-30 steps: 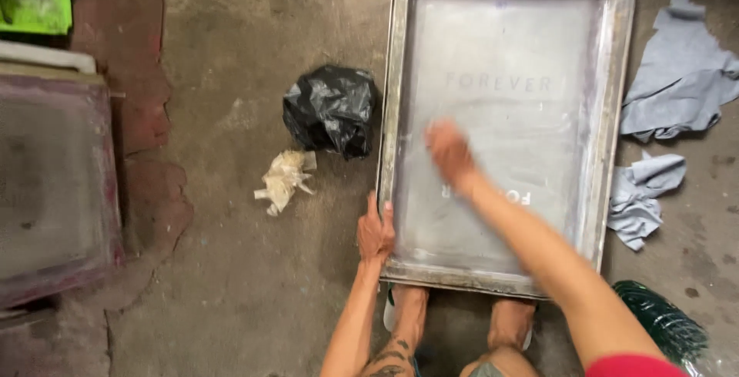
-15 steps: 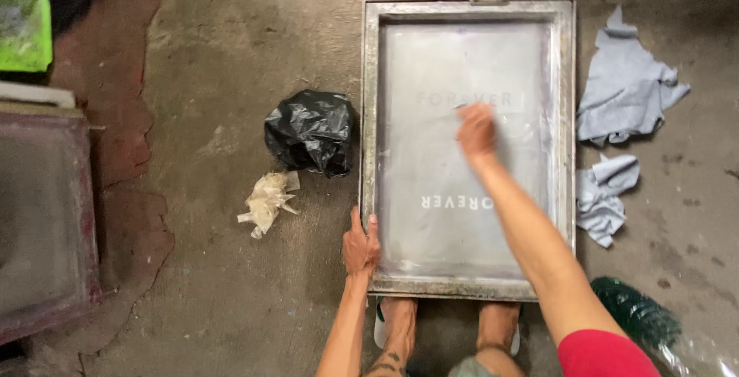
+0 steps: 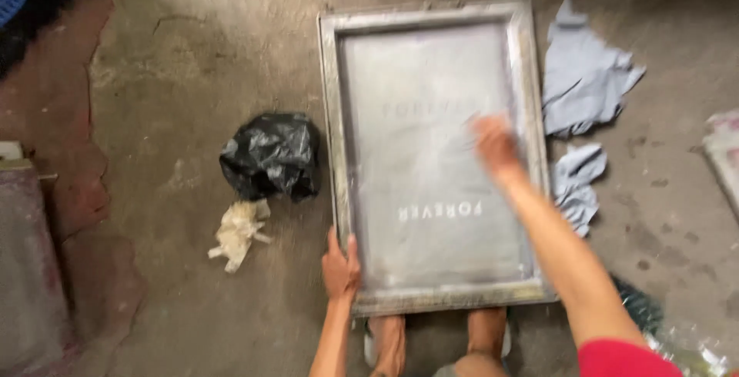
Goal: Cleaning a screen printing frame by scrubbing it with a cloth and cleaning solution, and removing tape from the edges.
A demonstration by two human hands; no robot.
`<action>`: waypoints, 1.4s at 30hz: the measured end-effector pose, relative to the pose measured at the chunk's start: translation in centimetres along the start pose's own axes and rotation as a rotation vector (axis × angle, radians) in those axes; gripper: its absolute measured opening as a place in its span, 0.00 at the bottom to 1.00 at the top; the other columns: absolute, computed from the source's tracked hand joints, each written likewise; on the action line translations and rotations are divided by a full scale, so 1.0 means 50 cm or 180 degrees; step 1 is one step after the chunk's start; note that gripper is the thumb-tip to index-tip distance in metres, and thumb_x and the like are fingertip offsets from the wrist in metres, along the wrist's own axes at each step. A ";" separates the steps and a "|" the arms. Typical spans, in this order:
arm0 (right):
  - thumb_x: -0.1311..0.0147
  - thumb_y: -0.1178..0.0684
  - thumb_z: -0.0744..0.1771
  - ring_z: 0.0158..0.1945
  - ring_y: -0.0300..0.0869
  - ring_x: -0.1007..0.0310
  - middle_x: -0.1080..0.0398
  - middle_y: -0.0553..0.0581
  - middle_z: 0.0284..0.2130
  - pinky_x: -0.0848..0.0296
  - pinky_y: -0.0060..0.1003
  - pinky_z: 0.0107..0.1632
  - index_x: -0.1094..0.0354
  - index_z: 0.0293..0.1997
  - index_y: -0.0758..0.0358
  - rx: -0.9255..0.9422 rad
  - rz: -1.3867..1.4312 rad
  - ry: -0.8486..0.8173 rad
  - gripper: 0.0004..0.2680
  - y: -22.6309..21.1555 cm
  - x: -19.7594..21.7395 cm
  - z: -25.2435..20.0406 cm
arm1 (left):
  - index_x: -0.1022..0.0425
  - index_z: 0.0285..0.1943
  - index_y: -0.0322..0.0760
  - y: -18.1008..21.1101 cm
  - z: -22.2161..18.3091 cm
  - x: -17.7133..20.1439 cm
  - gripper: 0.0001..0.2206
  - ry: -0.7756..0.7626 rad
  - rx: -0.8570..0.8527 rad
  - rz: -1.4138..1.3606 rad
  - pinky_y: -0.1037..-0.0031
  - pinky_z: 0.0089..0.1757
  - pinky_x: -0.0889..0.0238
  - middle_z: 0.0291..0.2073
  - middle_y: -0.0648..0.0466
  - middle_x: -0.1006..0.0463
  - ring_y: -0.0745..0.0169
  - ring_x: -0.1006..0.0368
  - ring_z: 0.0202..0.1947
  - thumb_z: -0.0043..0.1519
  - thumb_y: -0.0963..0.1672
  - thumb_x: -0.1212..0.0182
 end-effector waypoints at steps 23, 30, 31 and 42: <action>0.51 0.67 0.62 0.33 0.48 0.32 0.34 0.51 0.27 0.33 0.44 0.45 0.29 0.33 0.55 -0.0662 0.0051 0.1312 0.09 -0.324 -0.087 0.179 | 0.37 0.69 0.35 0.022 -0.010 0.019 0.30 0.0331 -0.0276 -0.0195 0.58 0.29 0.33 0.31 0.31 0.20 0.36 0.20 0.29 0.66 0.58 0.55; 0.54 0.61 0.70 0.35 0.54 0.32 0.33 0.60 0.27 0.30 0.48 0.43 0.30 0.35 0.62 -0.0381 0.0897 -0.0169 0.07 -0.560 -0.119 -0.010 | 0.38 0.70 0.36 0.016 0.000 0.023 0.28 0.0347 -0.0387 -0.0262 0.58 0.28 0.34 0.31 0.33 0.20 0.38 0.20 0.29 0.68 0.56 0.56; 0.52 0.61 0.67 0.36 0.50 0.32 0.34 0.55 0.28 0.31 0.44 0.41 0.32 0.34 0.57 0.0221 0.0636 -0.0364 0.05 -0.612 -0.089 -0.064 | 0.37 0.69 0.34 0.021 0.013 0.025 0.28 0.0344 -0.0373 -0.0292 0.52 0.30 0.34 0.30 0.31 0.20 0.32 0.21 0.30 0.68 0.55 0.55; 0.48 0.61 0.62 0.52 0.38 0.30 0.31 0.41 0.42 0.28 0.31 0.53 0.27 0.46 0.46 -0.1228 -0.0970 -0.0125 0.13 -0.192 0.121 -0.348 | 0.37 0.69 0.40 -0.004 -0.002 0.011 0.30 0.0322 -0.0322 -0.0142 0.45 0.34 0.35 0.30 0.30 0.20 0.26 0.21 0.33 0.68 0.59 0.58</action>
Point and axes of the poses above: each hand's wrist, its own z-axis towards the middle knuckle, its own x-axis out of the back of the hand, y = z × x, the point moved 6 cm from there along z, towards the middle knuckle
